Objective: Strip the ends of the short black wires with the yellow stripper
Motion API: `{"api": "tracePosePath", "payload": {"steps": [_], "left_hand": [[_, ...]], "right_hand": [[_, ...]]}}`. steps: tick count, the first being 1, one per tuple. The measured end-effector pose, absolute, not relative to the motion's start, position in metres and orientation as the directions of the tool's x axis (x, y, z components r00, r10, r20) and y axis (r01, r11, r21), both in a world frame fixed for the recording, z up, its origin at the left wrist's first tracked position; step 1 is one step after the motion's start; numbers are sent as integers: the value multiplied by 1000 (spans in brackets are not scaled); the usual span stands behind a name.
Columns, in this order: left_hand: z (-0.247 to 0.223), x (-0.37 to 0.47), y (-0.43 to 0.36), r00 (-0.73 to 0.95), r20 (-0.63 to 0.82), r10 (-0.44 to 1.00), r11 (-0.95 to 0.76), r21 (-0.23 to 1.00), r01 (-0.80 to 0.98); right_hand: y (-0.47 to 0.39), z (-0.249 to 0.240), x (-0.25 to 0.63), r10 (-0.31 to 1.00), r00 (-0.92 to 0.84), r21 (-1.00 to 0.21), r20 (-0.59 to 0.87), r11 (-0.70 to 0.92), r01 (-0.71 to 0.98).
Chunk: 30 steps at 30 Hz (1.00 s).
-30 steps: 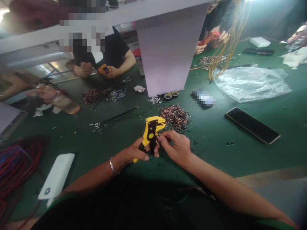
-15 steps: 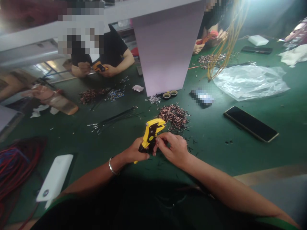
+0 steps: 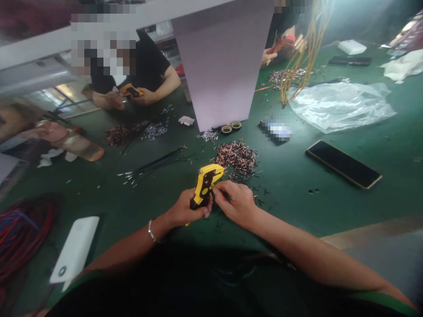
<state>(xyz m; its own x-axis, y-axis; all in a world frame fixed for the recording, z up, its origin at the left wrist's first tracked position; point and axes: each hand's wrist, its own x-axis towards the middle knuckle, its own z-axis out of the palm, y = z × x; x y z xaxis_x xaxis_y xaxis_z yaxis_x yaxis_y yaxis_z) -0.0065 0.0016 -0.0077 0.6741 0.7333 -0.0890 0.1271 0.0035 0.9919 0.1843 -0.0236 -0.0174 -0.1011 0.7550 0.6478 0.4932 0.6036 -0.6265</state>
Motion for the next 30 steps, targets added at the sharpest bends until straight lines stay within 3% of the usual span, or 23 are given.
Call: {"api": "tracePosePath", "payload": {"steps": [9,17,21,30], "left_hand": [[-14,-3,-9,517,-254,818,201,967,156],[-16,1,-11,472,-293,831,303,951,56],[-16,3,-12,516,-297,804,373,926,-49],[-10,5,-7,652,-197,733,356,927,-121]], "right_hand": [[-23,-18,184,782,-73,-671,619,575,468],[-20,-17,181,930,-24,-895,366,359,266],[-20,-15,180,958,-7,-936,287,282,209],[-20,-14,182,948,-19,-919,319,314,238]]}}
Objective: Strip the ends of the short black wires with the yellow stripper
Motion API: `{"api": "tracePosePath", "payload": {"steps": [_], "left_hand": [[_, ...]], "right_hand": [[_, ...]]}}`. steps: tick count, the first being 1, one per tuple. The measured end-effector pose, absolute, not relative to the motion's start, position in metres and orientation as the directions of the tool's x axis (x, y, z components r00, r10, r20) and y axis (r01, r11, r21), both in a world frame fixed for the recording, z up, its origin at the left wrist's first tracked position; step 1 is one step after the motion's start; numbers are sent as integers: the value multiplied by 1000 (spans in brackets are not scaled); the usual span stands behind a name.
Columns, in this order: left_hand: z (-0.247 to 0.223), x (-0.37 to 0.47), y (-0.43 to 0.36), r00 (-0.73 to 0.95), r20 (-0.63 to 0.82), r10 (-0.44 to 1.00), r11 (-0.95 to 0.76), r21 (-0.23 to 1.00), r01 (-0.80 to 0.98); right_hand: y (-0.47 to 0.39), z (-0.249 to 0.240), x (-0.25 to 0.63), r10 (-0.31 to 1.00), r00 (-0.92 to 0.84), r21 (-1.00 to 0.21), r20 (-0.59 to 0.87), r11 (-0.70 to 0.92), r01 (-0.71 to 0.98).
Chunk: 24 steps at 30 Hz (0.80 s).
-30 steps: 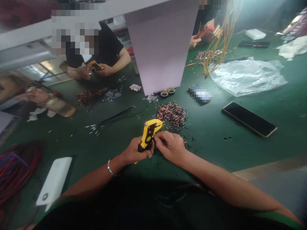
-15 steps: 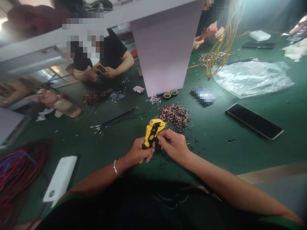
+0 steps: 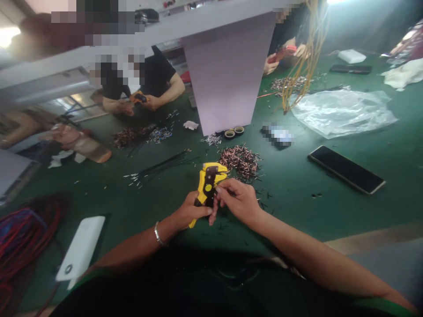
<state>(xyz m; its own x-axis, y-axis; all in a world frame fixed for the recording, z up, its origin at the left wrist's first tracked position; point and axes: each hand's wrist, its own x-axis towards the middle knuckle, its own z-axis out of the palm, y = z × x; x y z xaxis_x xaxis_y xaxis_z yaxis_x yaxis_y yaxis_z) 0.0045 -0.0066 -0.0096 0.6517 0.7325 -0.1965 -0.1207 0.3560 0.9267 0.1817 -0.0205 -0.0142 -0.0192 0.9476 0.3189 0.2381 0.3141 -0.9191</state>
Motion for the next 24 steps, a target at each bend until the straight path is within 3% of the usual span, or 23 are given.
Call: {"api": "tracePosePath", "payload": {"steps": [4,12,19,24], "left_hand": [[-9,4,-6,644,-199,739,311,948,-64],[-19,2,-11,476,-274,836,272,959,75],[-16,3,-5,560,-239,793,320,946,-49],[-15,2,-4,610,-157,777,262,961,-87]], "right_hand": [[-21,-17,182,931,-16,-897,365,356,263],[-22,-19,181,906,-34,-864,421,412,290],[-19,-20,181,919,-22,-867,393,378,325],[-19,-17,183,931,-13,-874,365,347,340]]}}
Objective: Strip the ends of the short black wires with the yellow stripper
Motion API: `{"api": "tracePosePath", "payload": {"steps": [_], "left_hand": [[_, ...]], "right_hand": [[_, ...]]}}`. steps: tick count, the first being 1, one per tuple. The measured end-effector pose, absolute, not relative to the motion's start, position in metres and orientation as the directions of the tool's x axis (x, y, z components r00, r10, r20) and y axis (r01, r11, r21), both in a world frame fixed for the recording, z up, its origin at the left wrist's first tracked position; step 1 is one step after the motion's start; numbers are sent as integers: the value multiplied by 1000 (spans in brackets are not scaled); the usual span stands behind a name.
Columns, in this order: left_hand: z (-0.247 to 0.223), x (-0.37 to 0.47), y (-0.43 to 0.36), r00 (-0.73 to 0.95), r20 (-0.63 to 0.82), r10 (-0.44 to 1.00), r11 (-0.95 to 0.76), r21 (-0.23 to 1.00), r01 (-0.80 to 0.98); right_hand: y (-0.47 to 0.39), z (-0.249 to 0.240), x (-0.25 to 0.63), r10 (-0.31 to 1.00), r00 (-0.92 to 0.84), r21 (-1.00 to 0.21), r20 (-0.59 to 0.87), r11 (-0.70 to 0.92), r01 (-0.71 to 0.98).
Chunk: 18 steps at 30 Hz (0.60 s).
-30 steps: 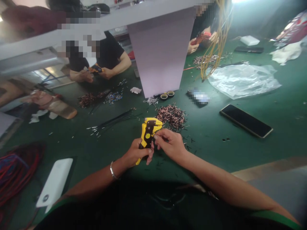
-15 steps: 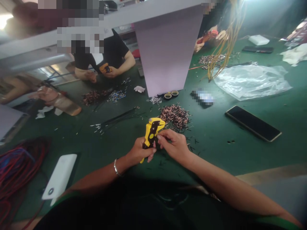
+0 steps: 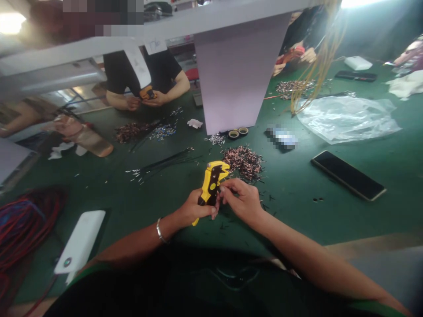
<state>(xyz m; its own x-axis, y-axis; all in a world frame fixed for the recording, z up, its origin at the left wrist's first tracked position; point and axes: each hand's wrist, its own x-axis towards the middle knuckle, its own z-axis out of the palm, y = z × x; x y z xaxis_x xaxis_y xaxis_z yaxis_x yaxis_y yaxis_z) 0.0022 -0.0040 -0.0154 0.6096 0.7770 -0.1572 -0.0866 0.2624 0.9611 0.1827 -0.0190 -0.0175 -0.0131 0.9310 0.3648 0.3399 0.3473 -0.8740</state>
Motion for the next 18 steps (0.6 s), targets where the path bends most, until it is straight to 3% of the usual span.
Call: {"api": "tracePosePath", "payload": {"steps": [6,12,18], "left_hand": [[-19,-3,1,515,-111,850,221,962,-158],[-12,-3,5,490,-142,860,272,940,-205],[-1,-5,8,536,-106,838,304,905,-296]], "right_hand": [[-17,-12,187,948,73,-916,311,278,288],[-15,-8,186,989,35,-989,145,146,-12],[-11,-10,187,999,-38,-970,32,22,-243]]}}
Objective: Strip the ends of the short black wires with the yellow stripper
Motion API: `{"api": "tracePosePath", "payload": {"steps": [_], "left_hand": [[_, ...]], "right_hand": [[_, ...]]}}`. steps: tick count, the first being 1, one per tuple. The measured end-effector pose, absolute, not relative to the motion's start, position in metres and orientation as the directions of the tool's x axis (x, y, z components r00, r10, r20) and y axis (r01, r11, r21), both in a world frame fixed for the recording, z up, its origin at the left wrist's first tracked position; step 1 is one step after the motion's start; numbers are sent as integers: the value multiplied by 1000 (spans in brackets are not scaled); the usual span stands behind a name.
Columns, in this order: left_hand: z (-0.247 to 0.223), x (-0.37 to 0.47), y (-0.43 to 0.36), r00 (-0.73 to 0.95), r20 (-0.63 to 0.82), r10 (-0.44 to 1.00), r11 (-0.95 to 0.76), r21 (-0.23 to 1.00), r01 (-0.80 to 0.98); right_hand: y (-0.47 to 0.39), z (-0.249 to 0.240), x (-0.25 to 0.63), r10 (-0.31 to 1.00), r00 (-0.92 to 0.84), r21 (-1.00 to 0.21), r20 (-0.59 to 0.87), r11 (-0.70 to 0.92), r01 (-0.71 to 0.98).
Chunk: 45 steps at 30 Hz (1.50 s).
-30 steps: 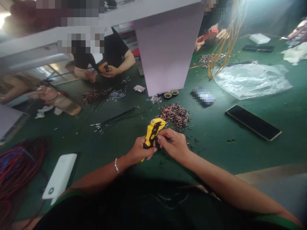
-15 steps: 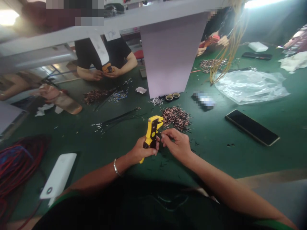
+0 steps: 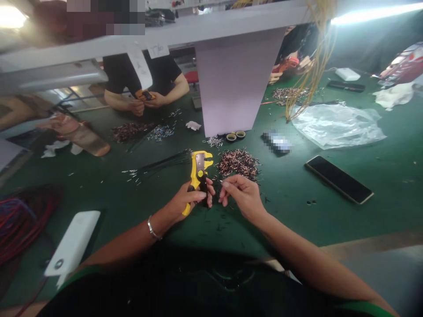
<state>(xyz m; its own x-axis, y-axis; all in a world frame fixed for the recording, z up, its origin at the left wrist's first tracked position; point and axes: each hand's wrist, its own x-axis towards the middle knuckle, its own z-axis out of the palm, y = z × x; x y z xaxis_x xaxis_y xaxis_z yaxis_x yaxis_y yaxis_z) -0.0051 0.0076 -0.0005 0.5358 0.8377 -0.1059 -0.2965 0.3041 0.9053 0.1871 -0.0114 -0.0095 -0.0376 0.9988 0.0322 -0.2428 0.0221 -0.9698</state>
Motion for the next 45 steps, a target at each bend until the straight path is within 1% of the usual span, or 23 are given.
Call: {"api": "tracePosePath", "payload": {"steps": [3,8,12,19,26,28,31,34,36,38,41,45], "left_hand": [[5,-9,10,561,-54,826,291,894,-342],[13,-11,10,589,11,808,265,886,-380],[13,-7,6,624,-9,782,307,877,-371],[11,-7,4,639,-59,767,370,854,-365],[12,-8,5,637,-31,770,343,862,-373],[11,-10,7,613,-39,789,306,890,-337],[8,-15,14,513,-52,857,196,953,-230],[6,-19,19,392,-4,920,37,996,-76],[6,-19,20,351,42,935,-43,999,-5],[5,-17,19,334,50,941,-55,998,5],[4,-13,16,306,30,952,-19,999,-37],[4,-7,8,280,28,960,-11,998,-61]], "right_hand": [[-9,-12,188,999,-51,-955,1,-14,-296],[-7,-15,186,998,-51,-944,-43,-57,-325],[-9,-16,181,996,-69,-937,-61,-81,-341],[-10,-22,177,994,-106,-934,-39,-74,-351],[-10,-22,175,987,-158,-953,-18,-65,-295],[-10,-23,176,989,-150,-966,-16,-54,-255],[-11,-25,178,989,-147,-981,3,-26,-192],[-12,-29,175,983,-183,-990,16,-10,-138],[-14,-33,170,975,-223,-988,10,-24,-150],[-16,-36,161,959,-283,-977,-2,-62,-204],[-18,-39,145,933,-361,-954,7,-101,-282],[-19,-36,130,927,-370,-938,57,-78,-338]]}}
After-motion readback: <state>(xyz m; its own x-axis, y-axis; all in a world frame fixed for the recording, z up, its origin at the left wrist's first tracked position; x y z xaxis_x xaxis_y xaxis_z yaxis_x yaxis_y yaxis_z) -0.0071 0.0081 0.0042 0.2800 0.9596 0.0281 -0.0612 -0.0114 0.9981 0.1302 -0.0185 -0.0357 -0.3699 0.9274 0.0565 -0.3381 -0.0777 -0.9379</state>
